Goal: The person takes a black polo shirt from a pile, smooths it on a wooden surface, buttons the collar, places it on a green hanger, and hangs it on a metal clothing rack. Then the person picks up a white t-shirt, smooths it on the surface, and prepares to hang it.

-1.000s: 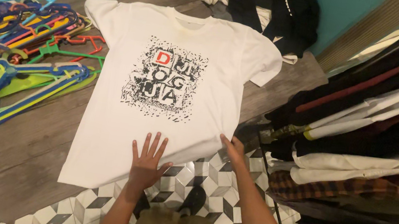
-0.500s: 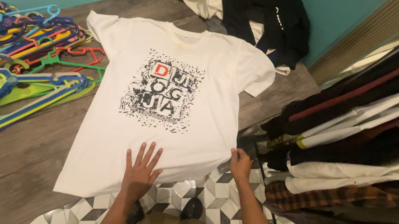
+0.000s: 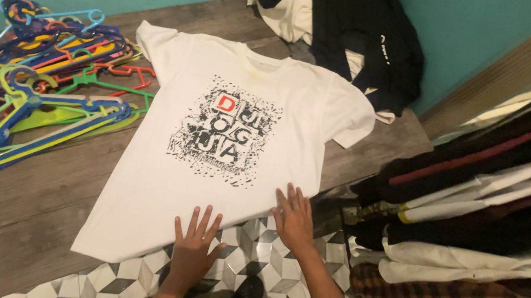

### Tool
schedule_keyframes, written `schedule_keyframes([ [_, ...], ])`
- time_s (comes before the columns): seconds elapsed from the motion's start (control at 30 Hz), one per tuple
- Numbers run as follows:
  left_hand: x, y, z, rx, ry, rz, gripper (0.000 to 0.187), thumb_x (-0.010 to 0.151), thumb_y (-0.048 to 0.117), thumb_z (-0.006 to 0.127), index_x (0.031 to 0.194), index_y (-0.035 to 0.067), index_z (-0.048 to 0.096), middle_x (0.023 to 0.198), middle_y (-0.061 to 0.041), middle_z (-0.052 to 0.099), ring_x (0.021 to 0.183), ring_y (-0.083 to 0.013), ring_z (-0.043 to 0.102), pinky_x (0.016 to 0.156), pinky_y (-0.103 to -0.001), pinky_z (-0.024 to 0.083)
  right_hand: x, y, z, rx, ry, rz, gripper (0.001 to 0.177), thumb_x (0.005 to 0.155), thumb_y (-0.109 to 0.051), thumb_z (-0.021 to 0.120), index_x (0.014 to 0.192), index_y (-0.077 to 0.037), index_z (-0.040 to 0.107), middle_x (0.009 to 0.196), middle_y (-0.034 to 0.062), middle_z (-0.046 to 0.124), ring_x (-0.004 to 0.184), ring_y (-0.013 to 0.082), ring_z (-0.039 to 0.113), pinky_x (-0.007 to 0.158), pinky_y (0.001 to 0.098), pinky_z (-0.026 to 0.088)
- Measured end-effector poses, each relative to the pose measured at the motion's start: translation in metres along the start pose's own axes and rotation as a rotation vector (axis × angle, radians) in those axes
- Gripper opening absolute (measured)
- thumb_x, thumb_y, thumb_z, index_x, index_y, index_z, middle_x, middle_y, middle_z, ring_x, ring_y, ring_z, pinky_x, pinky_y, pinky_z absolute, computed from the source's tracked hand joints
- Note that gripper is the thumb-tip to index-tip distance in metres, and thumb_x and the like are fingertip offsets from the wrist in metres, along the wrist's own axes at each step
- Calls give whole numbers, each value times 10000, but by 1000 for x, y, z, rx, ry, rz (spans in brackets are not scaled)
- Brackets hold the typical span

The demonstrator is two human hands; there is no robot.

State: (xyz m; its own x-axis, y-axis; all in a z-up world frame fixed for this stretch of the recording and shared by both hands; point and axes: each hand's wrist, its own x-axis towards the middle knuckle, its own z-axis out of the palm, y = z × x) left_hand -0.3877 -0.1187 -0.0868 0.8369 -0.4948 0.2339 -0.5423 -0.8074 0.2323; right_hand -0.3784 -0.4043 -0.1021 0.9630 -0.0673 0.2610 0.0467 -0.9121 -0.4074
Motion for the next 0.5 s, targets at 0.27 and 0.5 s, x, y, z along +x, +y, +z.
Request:
schedule_keyframes([
  [0.27,8,-7,2,-121,80,5,613,953,424,591,1502,187,454,1621,-144,338,1509,-379,281,1172,-696,173,19,-20,9,-37,-40,124,518,973,-335,589,1423,-84,538,1529,271,419,1459,457,346,1215,557,244],
  [0.5,65,-33,17,-173,47,15,619,967,349,622,1513,90,484,1627,-174,351,1517,-388,288,1205,-614,216,35,-38,20,-12,-82,22,576,990,-354,568,1505,-109,485,1603,253,336,1465,462,325,1179,560,265],
])
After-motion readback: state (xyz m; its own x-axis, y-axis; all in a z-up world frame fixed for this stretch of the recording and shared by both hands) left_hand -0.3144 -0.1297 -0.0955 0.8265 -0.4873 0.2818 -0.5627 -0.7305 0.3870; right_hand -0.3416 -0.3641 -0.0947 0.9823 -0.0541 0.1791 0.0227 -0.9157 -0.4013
